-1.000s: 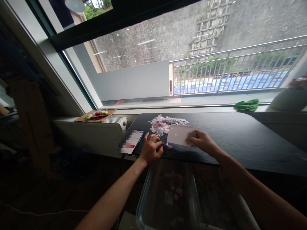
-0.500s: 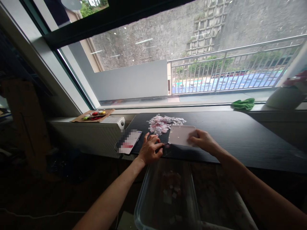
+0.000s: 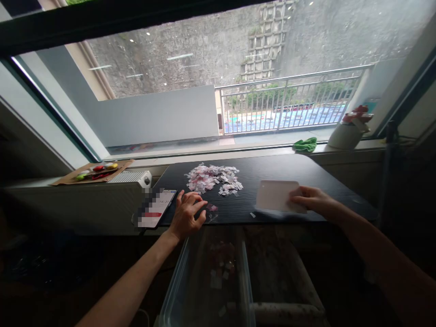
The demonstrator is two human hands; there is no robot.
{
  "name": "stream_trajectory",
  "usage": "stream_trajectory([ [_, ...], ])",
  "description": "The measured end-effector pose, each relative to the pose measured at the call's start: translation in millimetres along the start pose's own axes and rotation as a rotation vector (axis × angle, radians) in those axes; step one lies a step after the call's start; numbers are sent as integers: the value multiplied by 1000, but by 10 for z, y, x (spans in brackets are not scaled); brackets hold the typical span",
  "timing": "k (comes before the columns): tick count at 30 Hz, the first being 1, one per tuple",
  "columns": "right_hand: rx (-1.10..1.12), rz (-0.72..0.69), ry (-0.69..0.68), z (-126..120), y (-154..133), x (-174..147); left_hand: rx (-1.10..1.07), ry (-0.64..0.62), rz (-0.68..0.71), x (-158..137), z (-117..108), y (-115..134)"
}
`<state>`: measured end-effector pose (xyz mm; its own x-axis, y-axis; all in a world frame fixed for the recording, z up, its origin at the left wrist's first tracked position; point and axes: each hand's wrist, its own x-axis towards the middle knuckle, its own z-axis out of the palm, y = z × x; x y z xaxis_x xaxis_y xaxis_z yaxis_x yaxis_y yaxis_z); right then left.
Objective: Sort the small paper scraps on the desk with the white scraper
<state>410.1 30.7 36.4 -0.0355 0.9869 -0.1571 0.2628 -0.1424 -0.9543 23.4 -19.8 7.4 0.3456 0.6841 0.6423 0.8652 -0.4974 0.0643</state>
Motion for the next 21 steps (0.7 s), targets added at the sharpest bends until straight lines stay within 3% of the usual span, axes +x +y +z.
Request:
stream_trajectory([
  [2, 27, 20, -35, 58, -21, 13, -12, -25, 69, 59, -28, 159],
  [5, 36, 22, -68, 131, -9, 30, -71, -181, 175, 179, 0, 460],
  [10, -12, 7, -151, 132, 59, 23, -118, -298, 180, 316, 171, 754],
  [17, -19, 20, -253, 44, 27, -86, -95, -268, 151, 296, 69, 611],
  [21, -2, 27, -177, 37, -19, -119, -41, -169, 51, 281, -29, 316],
])
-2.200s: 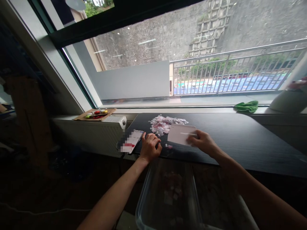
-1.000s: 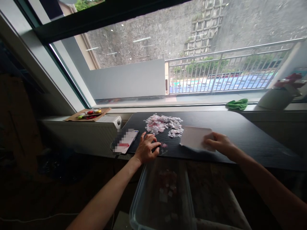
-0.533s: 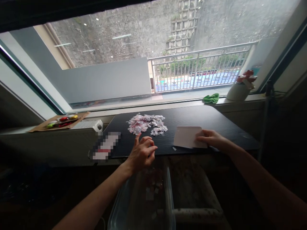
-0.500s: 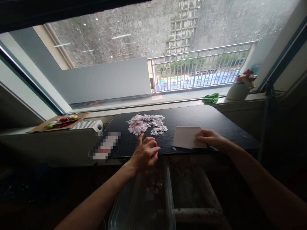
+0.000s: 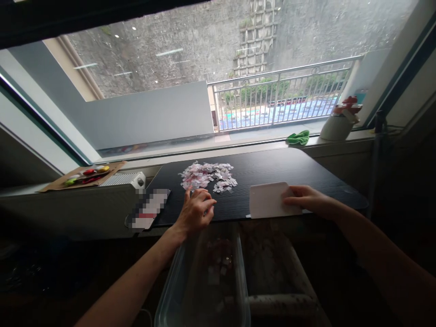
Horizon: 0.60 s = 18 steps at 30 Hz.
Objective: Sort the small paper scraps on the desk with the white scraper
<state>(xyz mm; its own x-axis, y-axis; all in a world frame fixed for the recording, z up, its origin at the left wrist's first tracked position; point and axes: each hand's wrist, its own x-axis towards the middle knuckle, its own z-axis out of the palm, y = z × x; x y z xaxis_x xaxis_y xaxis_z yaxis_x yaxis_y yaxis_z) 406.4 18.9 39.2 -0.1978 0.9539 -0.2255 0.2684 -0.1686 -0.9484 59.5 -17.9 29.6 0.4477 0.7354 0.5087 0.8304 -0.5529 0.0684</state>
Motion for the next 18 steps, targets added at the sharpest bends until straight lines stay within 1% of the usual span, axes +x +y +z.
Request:
stream_trajectory([
  [3, -8, -46, 80, 35, -24, 45, 49, 51, -71, -51, -23, -272],
  [6, -43, -53, 58, 62, -41, 83, 67, 75, -129, -129, -4, -491],
  [8, -40, -47, 32, 55, -44, 77, 62, 84, -164, -188, 24, -574],
  [11, -18, -31, 4, 7, -38, 27, 41, 95, -213, -260, 79, -615],
  [14, -20, -18, 10, -31, -40, -20, 23, 109, -236, -293, 125, -608],
  [16, -28, -30, 24, -6, -51, -15, 23, 125, -243, -297, 142, -601],
  [18, -19, -63, 41, 87, -64, 40, 29, 137, -249, -297, 146, -593],
])
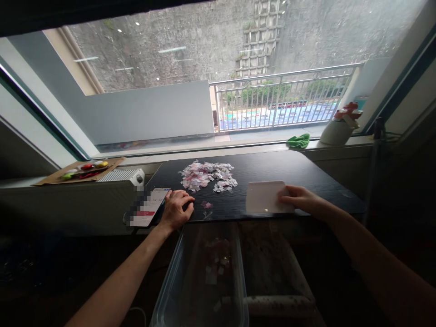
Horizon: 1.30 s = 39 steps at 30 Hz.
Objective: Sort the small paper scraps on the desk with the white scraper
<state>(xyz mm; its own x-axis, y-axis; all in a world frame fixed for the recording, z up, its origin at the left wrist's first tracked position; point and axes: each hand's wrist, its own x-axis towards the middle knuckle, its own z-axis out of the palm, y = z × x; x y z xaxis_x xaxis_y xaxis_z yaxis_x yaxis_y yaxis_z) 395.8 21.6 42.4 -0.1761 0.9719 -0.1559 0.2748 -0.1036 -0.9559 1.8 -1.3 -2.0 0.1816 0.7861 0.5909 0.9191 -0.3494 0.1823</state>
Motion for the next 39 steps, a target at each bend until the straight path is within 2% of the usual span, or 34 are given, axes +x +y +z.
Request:
stream_trajectory([
  [4, 25, -83, 55, 394, -6, 235, 6, -12, -4, -9, -13, 28],
  [8, -45, -118, 106, 847, -43, 452, 10, -25, -8, -23, -20, 56],
  [11, -52, -86, 42, 1030, -109, 467, -13, -53, 17, -30, -19, 66],
  [15, -4, -44, -124, 1068, -189, 398, -37, -54, 7, -33, -12, 71],
  [17, 9, -52, -113, 1068, -217, 412, -43, -47, -2, -33, -7, 73],
  [22, -34, -89, 32, 1183, -292, 588, -39, -26, -36, -30, 7, 72],
  [27, 8, -36, -108, 1283, -333, 632, -18, -35, -62, -18, 10, 78],
  [33, -2, -2, -258, 1175, -319, 537, -20, -20, -52, -16, 9, 84],
  [39, 15, 16, -169, 1080, -320, 471, -21, -33, -57, -16, 11, 79],
])
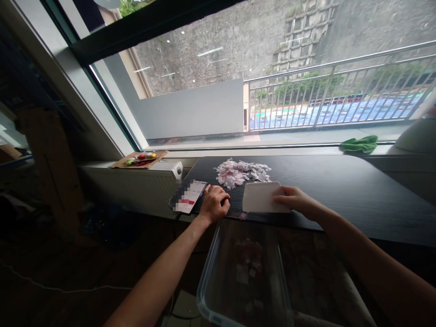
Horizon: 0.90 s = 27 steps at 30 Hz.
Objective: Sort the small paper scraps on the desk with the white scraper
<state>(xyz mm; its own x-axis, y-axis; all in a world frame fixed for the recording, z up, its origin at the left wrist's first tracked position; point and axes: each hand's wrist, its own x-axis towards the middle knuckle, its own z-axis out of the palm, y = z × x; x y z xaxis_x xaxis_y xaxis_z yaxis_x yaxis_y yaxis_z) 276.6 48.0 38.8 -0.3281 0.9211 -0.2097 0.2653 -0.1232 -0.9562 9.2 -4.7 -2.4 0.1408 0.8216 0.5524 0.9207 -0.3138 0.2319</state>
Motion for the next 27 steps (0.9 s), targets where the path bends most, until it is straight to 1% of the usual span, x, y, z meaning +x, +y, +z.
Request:
stream_trajectory([
  [5, 10, -8, -70, 12, 55, -30, 4, -5, 2, -3, 1, -1],
  [10, -5, -15, -59, 54, -3, -59, 3, -2, 4, -2, -4, 4],
  [15, -18, -65, -8, 171, -63, -1, 5, -5, 6, -1, -12, 12],
  [18, -35, -73, -55, 205, -42, 36, 6, -8, 0, -2, -9, 10],
  [21, -54, -71, -81, 171, -2, 40, 6, -4, -1, -3, 3, 2],
  [25, -72, -80, -16, 95, 70, 28, 6, -4, 0, -3, 12, -2],
  [27, -60, -83, -30, 42, 100, 16, 7, -1, 1, -3, 11, 1],
])
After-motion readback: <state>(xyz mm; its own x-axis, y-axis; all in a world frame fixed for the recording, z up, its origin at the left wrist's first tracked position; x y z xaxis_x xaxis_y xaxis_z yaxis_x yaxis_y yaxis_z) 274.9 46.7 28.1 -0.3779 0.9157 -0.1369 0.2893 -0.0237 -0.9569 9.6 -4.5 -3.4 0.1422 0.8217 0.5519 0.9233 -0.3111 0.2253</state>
